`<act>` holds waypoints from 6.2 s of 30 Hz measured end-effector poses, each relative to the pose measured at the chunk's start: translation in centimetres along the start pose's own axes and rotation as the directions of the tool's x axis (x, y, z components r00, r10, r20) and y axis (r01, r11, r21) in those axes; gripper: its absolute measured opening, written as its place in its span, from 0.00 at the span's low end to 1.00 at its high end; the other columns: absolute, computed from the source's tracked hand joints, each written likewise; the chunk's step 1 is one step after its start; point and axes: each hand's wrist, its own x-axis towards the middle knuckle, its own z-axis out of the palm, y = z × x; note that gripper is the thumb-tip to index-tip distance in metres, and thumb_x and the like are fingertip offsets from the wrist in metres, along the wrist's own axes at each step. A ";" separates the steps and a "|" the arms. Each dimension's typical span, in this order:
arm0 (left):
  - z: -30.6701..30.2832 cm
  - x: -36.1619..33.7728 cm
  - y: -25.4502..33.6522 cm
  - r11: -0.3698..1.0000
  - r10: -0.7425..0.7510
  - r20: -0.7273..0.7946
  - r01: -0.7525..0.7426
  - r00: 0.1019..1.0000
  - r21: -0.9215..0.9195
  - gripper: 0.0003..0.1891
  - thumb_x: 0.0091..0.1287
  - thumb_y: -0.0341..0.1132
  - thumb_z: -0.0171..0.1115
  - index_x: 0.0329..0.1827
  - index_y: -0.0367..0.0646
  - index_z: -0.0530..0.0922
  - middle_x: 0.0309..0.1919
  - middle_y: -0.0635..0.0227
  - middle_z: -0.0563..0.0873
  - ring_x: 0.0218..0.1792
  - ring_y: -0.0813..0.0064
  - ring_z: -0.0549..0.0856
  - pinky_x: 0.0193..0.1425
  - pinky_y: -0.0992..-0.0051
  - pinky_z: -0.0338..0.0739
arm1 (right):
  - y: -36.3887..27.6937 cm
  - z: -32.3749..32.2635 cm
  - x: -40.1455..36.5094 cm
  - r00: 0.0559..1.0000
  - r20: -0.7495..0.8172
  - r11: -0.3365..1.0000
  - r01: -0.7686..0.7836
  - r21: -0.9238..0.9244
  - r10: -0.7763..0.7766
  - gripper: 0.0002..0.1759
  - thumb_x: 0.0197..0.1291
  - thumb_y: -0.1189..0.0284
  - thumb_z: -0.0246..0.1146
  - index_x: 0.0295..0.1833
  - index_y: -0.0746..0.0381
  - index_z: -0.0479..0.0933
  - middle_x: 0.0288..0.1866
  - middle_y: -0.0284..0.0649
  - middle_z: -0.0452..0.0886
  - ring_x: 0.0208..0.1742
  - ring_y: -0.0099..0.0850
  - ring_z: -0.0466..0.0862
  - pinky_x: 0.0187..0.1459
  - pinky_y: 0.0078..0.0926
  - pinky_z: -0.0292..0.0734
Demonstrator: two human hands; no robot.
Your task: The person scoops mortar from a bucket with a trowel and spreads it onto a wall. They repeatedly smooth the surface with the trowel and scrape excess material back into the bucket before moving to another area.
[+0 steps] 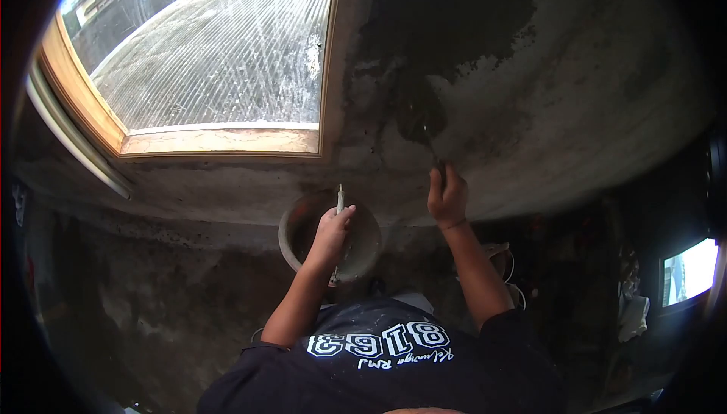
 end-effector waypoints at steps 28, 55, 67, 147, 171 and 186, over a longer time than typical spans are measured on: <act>-0.2 -0.1 -0.8 0.999 -0.038 0.082 0.036 0.996 0.022 0.16 0.71 0.43 0.63 0.27 0.53 0.67 0.18 0.83 0.65 0.16 0.88 0.62 0.20 0.79 0.55 | -4.1 -0.9 4.3 0.991 -0.132 0.990 0.033 0.140 -0.014 0.14 0.72 0.62 0.55 0.44 0.62 0.75 0.27 0.47 0.82 0.30 0.52 0.84 0.30 0.42 0.76; 0.4 -1.0 -0.3 0.997 -0.013 0.041 0.010 0.999 0.077 0.15 0.70 0.45 0.63 0.28 0.52 0.69 0.20 0.83 0.66 0.18 0.88 0.62 0.21 0.79 0.54 | -0.7 -1.0 1.0 0.996 -0.084 0.999 0.026 -0.039 -0.029 0.16 0.72 0.60 0.57 0.45 0.64 0.77 0.28 0.49 0.82 0.31 0.53 0.84 0.31 0.43 0.76; 0.0 -2.9 2.5 0.993 -0.065 0.126 0.077 0.990 -0.090 0.15 0.74 0.52 0.57 0.43 0.50 0.74 0.19 0.86 0.63 0.16 0.90 0.58 0.20 0.82 0.47 | 3.5 -5.4 -8.6 0.987 0.059 0.981 -0.143 -0.129 0.152 0.23 0.62 0.56 0.69 0.50 0.64 0.73 0.32 0.49 0.84 0.35 0.51 0.87 0.34 0.42 0.80; 9.7 -9.4 12.3 0.982 0.150 0.333 -0.103 0.931 -0.156 0.17 0.79 0.43 0.48 0.54 0.35 0.72 0.25 0.82 0.60 0.21 0.90 0.57 0.21 0.87 0.49 | 12.9 -19.2 -19.6 0.932 0.336 0.988 -0.099 -0.122 0.135 0.24 0.51 0.70 0.73 0.55 0.64 0.81 0.47 0.53 0.84 0.49 0.53 0.84 0.49 0.41 0.81; 9.5 -10.4 11.7 0.983 0.174 0.323 -0.146 0.930 -0.109 0.17 0.79 0.42 0.49 0.52 0.35 0.75 0.24 0.84 0.60 0.19 0.92 0.56 0.19 0.86 0.47 | 6.3 -17.9 3.0 0.544 0.795 0.841 0.535 -0.081 -0.269 0.21 0.51 0.65 0.69 0.54 0.52 0.83 0.36 0.39 0.79 0.37 0.41 0.83 0.37 0.40 0.77; 9.4 -9.2 11.3 0.959 0.270 0.175 -0.248 0.947 -0.135 0.16 0.76 0.44 0.55 0.48 0.37 0.74 0.23 0.84 0.60 0.19 0.92 0.56 0.20 0.86 0.47 | 4.4 -16.0 -2.2 0.477 0.859 0.974 0.206 0.097 -0.186 0.20 0.53 0.62 0.68 0.51 0.57 0.84 0.31 0.43 0.80 0.33 0.45 0.82 0.36 0.40 0.76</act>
